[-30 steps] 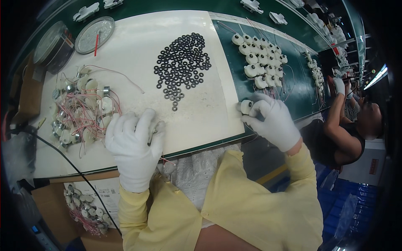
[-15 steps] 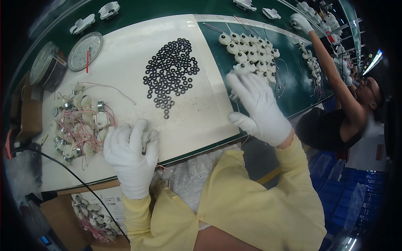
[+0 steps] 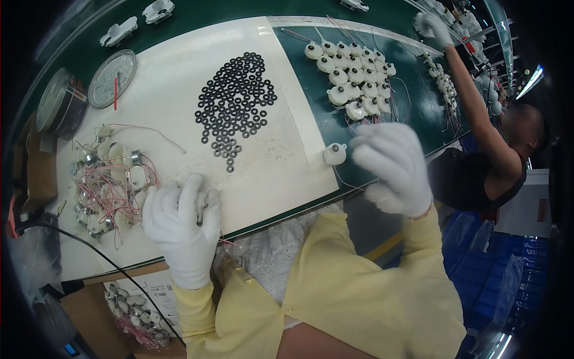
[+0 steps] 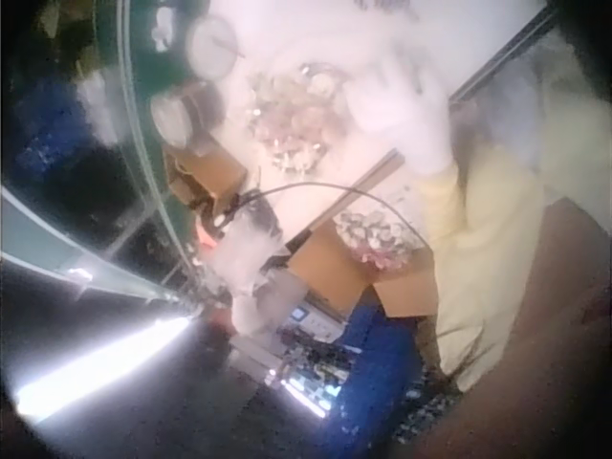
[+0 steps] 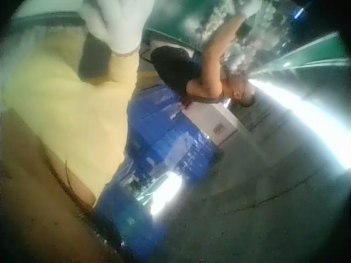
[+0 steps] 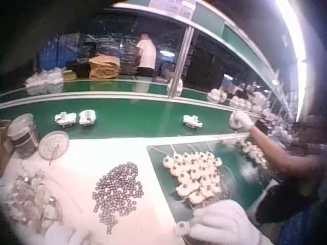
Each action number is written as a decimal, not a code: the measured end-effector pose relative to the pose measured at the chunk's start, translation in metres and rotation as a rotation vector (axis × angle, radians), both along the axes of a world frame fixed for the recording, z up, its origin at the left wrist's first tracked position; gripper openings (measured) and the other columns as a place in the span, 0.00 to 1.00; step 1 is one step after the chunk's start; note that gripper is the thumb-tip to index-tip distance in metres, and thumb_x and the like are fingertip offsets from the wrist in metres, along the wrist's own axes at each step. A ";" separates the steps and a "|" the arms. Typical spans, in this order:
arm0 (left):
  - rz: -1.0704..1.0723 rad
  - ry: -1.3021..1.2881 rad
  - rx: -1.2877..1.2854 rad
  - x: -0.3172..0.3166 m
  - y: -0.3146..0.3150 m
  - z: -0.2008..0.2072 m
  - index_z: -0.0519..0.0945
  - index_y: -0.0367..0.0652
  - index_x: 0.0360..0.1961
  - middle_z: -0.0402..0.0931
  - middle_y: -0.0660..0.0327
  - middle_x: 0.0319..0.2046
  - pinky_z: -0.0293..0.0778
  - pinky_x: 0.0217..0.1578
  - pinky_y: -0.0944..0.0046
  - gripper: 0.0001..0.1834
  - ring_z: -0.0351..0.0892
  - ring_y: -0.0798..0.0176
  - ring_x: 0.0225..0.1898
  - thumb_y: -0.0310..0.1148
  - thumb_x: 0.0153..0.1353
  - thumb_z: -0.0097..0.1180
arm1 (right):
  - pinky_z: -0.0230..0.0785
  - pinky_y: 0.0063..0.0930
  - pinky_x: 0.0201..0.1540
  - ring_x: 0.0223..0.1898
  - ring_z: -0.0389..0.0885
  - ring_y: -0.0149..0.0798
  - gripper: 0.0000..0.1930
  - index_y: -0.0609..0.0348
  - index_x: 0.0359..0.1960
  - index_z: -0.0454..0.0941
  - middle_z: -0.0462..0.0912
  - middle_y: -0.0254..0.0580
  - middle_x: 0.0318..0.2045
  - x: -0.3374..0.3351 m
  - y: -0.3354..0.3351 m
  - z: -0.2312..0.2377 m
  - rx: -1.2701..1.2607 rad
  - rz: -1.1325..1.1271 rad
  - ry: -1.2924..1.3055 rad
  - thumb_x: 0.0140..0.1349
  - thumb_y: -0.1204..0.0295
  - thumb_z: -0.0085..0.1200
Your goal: The person assembles small white electronic components by hand at a factory workstation. They pick up a component, attach a small metal washer, and place the finished unit on a green tray. The process is repeated continuously throughout the clip.
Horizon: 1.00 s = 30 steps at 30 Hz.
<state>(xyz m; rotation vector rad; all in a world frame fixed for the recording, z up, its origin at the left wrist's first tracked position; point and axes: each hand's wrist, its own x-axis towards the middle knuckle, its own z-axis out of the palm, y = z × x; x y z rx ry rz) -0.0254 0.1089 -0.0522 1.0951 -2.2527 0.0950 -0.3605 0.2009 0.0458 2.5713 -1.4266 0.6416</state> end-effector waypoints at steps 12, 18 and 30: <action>-0.009 -0.025 0.005 0.003 0.003 -0.005 0.84 0.47 0.56 0.79 0.54 0.46 0.73 0.62 0.41 0.24 0.79 0.46 0.51 0.34 0.56 0.72 | 0.54 0.59 0.74 0.71 0.66 0.65 0.42 0.60 0.70 0.71 0.72 0.59 0.68 0.029 -0.020 -0.055 0.241 -0.116 0.114 0.63 0.40 0.57; -0.011 -0.022 0.033 0.007 0.003 -0.006 0.84 0.47 0.56 0.79 0.54 0.45 0.72 0.63 0.40 0.24 0.79 0.46 0.50 0.35 0.58 0.71 | 0.67 0.51 0.62 0.60 0.77 0.58 0.37 0.56 0.65 0.77 0.80 0.52 0.57 0.029 -0.023 -0.037 0.177 -0.153 0.043 0.59 0.45 0.64; -0.003 -0.024 0.016 0.004 0.003 -0.005 0.83 0.46 0.55 0.79 0.54 0.45 0.72 0.62 0.41 0.23 0.79 0.46 0.50 0.33 0.58 0.71 | 0.78 0.39 0.36 0.31 0.85 0.45 0.17 0.55 0.52 0.84 0.83 0.42 0.33 -0.052 -0.010 -0.010 0.036 -0.609 -0.163 0.60 0.73 0.66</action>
